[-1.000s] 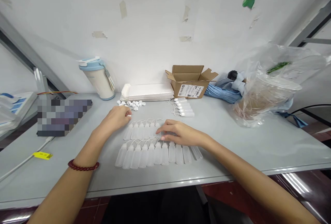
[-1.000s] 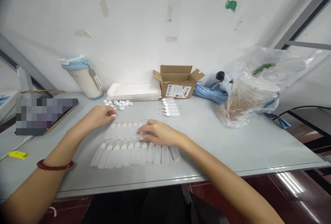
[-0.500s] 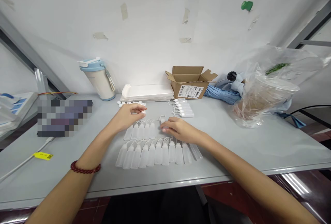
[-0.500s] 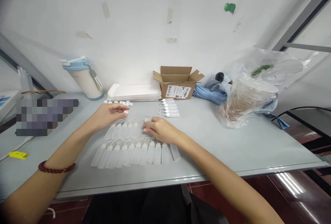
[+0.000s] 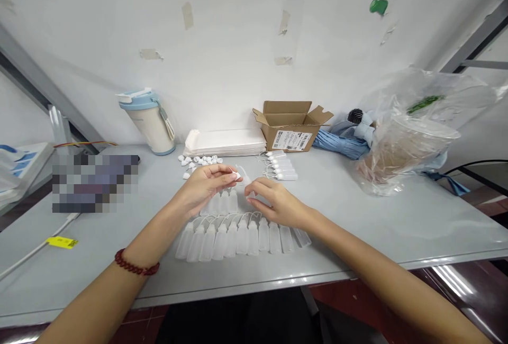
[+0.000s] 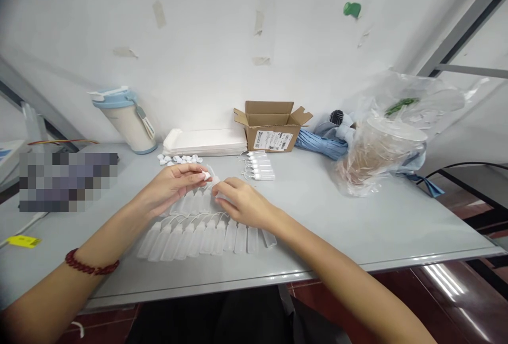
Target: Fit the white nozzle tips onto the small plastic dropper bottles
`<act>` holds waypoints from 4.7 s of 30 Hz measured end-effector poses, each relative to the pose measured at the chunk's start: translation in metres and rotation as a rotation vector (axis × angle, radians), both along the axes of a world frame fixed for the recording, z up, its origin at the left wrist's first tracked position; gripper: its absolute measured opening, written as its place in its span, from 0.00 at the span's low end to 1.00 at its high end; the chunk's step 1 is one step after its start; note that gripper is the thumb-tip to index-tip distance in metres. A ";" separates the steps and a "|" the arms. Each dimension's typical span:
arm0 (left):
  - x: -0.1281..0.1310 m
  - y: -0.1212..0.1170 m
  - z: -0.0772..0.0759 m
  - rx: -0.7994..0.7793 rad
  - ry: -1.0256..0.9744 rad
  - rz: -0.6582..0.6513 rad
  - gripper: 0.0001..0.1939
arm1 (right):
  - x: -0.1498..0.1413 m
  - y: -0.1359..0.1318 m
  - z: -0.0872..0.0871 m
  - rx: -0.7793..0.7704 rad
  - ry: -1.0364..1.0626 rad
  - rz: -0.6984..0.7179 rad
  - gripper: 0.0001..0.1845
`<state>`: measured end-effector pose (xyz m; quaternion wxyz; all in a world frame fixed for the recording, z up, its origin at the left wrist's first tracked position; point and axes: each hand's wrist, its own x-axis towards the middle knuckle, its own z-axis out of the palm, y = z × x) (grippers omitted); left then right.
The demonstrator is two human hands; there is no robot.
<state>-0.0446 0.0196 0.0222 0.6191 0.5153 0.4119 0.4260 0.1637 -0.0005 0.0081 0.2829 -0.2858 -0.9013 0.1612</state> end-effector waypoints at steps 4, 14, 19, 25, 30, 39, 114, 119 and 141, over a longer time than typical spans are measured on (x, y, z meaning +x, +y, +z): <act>0.003 -0.001 -0.003 0.010 -0.029 -0.014 0.11 | 0.000 -0.001 -0.002 -0.009 0.012 0.031 0.07; 0.004 -0.005 0.002 0.029 0.085 -0.036 0.12 | 0.000 -0.003 0.003 -0.096 0.020 0.048 0.08; 0.003 -0.003 0.002 0.088 0.140 -0.052 0.11 | 0.002 -0.001 0.006 -0.206 0.090 -0.043 0.06; 0.002 -0.003 0.001 0.106 0.155 -0.023 0.12 | 0.003 0.003 0.006 -0.499 0.289 -0.078 0.04; 0.001 -0.002 0.001 0.107 0.146 -0.017 0.12 | 0.000 0.006 0.003 -0.846 0.534 0.030 0.11; 0.002 -0.005 0.005 0.061 0.115 -0.020 0.13 | 0.001 0.009 0.003 -1.008 0.653 0.073 0.16; 0.009 -0.013 0.014 0.351 0.371 -0.103 0.11 | 0.000 0.003 0.005 -0.465 0.382 -0.217 0.13; 0.007 -0.010 0.009 0.255 0.377 -0.114 0.19 | 0.000 0.004 0.003 -0.473 0.410 -0.191 0.14; 0.017 -0.018 0.004 0.679 0.682 0.037 0.09 | -0.002 0.007 0.005 -0.830 0.573 -0.230 0.20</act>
